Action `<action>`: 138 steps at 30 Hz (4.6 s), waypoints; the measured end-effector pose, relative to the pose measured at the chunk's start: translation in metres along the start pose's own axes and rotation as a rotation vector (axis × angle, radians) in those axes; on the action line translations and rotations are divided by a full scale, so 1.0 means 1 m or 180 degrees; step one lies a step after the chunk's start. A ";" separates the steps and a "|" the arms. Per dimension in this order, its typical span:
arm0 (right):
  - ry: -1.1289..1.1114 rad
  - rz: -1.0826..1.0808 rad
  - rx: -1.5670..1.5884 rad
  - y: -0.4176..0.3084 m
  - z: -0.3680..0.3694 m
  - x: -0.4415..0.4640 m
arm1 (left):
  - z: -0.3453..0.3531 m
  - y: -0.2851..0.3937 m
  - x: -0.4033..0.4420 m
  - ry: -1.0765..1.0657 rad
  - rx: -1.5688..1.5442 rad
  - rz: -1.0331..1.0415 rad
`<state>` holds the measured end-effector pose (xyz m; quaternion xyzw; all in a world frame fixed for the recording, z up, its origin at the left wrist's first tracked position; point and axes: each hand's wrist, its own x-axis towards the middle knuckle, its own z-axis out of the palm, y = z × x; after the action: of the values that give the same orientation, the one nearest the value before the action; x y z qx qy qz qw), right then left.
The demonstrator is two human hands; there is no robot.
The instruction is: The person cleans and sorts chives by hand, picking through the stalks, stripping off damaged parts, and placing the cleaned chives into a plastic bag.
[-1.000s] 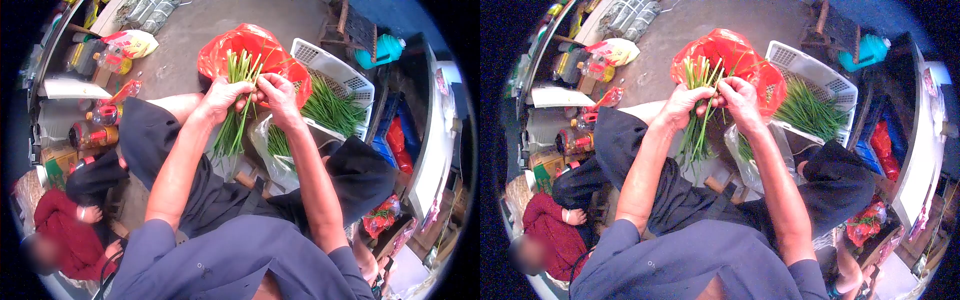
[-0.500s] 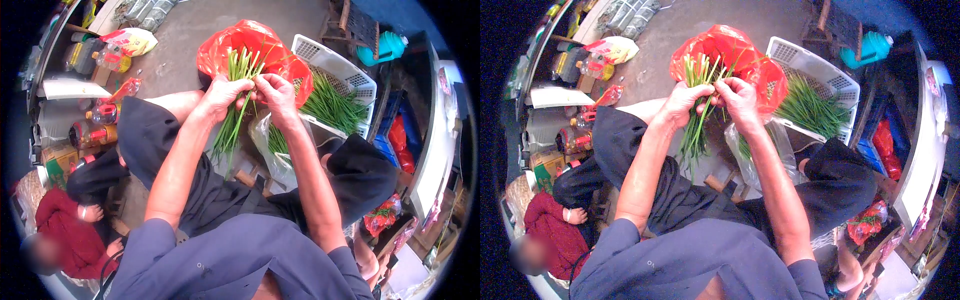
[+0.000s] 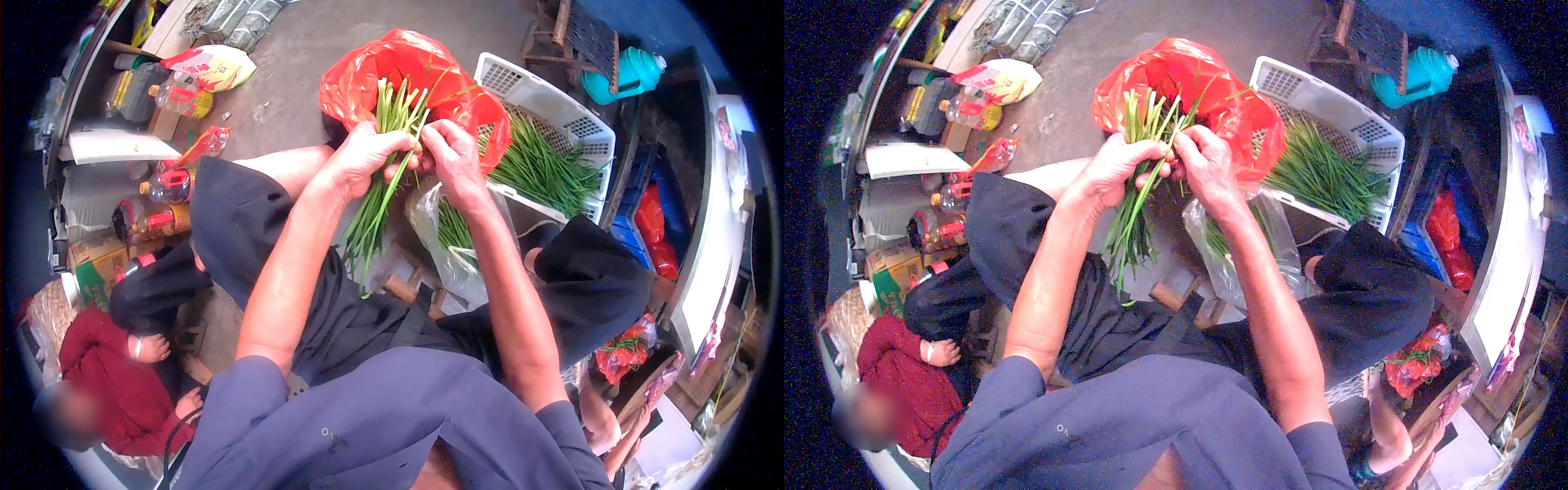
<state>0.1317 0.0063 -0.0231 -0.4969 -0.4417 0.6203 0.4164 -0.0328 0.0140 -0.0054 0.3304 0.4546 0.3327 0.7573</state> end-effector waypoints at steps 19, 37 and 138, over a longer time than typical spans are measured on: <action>0.0737 -0.0033 0.0719 0.011 -0.017 0.029 | -0.002 0.002 -0.007 -0.0018 0.0089 -0.0134; 0.0217 -0.0031 0.0566 0.001 0.012 0.019 | 0.003 0.003 -0.005 0.0427 0.0040 0.0165; 0.0526 0.0510 -0.2046 0.151 -0.102 -0.041 | 0.009 0.007 0.002 0.0578 -0.0073 0.0509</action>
<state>0.2273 -0.0593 -0.1704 -0.6843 -0.5389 0.4377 0.2228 -0.0251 0.0184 0.0028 0.3254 0.4896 0.4258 0.6878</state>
